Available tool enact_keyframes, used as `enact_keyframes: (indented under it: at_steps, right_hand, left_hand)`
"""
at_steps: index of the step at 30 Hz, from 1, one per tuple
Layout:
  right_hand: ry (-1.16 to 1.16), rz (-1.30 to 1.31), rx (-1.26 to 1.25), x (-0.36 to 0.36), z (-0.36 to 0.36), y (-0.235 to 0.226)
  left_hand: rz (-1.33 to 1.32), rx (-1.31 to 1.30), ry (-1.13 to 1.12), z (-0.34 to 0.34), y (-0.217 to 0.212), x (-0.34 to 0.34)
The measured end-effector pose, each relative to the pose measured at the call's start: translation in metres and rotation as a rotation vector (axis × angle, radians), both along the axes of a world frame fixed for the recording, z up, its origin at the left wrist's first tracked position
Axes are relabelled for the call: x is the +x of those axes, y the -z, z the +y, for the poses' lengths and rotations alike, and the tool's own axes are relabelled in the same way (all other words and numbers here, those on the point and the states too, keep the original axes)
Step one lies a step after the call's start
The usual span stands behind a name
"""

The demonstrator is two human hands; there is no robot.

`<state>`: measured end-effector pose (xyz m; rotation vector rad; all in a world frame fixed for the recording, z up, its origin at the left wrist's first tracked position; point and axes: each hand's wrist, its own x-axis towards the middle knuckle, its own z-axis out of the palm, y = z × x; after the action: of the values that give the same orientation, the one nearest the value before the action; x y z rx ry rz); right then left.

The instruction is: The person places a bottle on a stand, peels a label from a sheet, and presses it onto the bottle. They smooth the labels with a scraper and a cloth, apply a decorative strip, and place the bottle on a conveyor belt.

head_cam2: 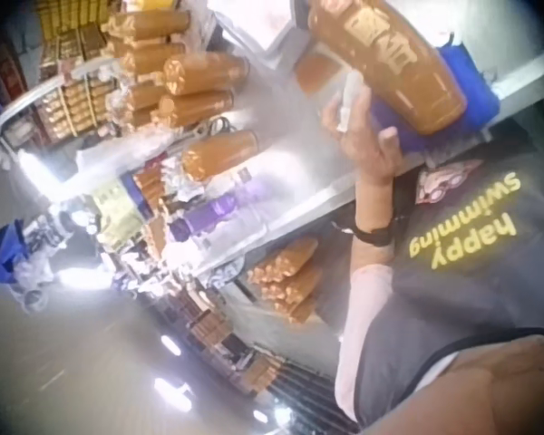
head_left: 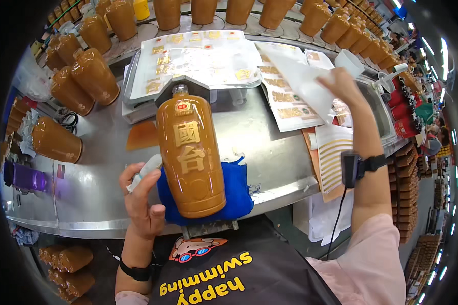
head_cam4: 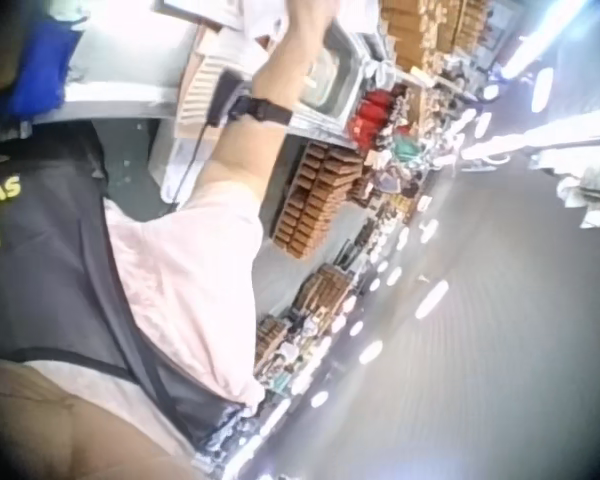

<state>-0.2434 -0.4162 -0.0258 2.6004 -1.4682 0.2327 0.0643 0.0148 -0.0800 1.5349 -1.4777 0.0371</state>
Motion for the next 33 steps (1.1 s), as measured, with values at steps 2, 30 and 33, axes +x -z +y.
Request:
enact_keyframes:
  at_steps: [2, 30, 33]
  right_hand:
    - [-0.061, 0.204, 0.13, 0.042, 0.041, 0.006]
    - [0.825, -1.913, -0.05, -0.448, 0.216, 0.066]
    - [0.827, -1.602, 0.12, -0.506, 0.261, 0.143]
  left_hand:
    - [-0.004, 0.033, -0.03, 0.003, -0.001, 0.002]
    - [0.007, 0.037, -0.002, -0.003, 0.011, 0.005]
    - [0.071, 0.024, -0.05, -0.005, 0.021, 0.01]
